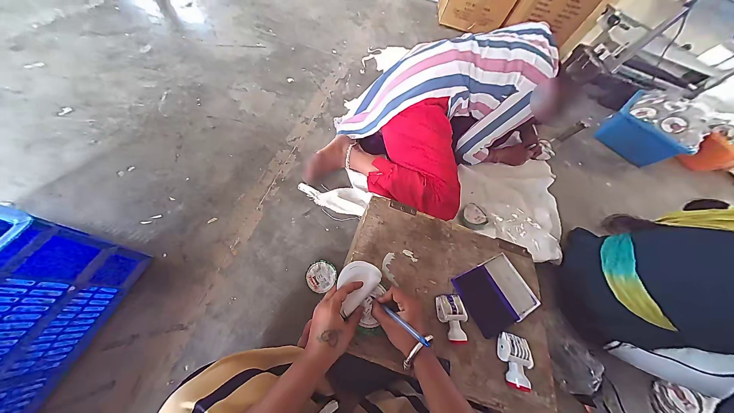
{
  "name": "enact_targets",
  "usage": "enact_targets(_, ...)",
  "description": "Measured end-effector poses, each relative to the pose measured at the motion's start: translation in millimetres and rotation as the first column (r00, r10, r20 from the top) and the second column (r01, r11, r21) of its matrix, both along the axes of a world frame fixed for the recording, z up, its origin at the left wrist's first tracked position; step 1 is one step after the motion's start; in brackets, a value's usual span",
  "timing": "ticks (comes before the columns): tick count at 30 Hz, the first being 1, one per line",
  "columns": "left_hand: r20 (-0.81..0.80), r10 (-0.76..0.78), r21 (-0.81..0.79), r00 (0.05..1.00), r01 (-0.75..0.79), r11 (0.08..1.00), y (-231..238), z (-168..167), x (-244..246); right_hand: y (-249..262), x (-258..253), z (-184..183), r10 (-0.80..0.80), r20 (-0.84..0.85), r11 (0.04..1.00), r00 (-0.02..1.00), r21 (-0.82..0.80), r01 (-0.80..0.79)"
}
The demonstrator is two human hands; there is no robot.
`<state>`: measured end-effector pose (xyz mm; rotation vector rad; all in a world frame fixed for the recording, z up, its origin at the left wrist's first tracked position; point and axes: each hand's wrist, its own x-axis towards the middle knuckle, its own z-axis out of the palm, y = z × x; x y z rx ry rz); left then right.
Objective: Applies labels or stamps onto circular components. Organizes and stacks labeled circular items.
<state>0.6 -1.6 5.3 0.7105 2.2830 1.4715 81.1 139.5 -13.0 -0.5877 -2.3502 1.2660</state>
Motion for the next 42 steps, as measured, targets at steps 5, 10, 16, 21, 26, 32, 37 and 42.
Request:
enact_targets(5, -0.007, 0.000, 0.012, 1.000, 0.000, 1.000, 1.2, -1.6, 0.6, 0.8, 0.6, 2.1, -0.004, -0.003, 1.000, 1.000, -0.031, 0.004)
enact_targets(10, -0.008, -0.004, 0.000, 1.000, 0.004, 1.000, 0.7, -0.7, 0.4, 1.1, 0.3, 0.6, 0.004, -0.001, 1.000, 1.000, -0.021, -0.004)
enact_targets(16, -0.023, -0.005, 0.008, 1.000, 0.005, 1.000, 0.4, -2.2, 1.5, 0.8, 1.1, 2.9, -0.001, 0.031, 1.000, 1.000, -0.006, 0.001)
enact_targets(21, 0.020, -0.008, -0.004, 1.000, 0.008, 1.000, 0.9, 0.5, 1.3, 1.2, 1.9, 5.0, -0.005, 0.046, 1.000, 0.999, -0.017, 0.006)
enact_targets(26, -0.067, -0.010, 0.040, 0.998, 0.013, 0.999, -0.3, -6.5, 2.7, 1.0, 0.1, 3.7, -0.004, 0.008, 0.999, 1.000, -0.044, 0.004)
enact_targets(32, -0.262, -0.088, 0.051, 0.961, 0.104, 0.993, -4.4, -16.9, 4.3, 2.2, 3.1, 3.8, -0.178, -0.252, 0.954, 0.951, -0.281, 0.104)
enact_targets(37, -0.382, -0.193, 0.034, 0.904, 0.222, 0.974, -8.7, -22.6, -0.5, 6.1, 2.8, 5.6, -0.217, -0.273, 0.921, 0.937, -0.376, 0.104)
enact_targets(42, -0.279, -0.165, 0.058, 0.946, 0.188, 0.981, -8.4, -16.6, 0.3, 6.8, 3.9, 7.7, -0.227, -0.279, 0.895, 0.933, -0.438, 0.086)
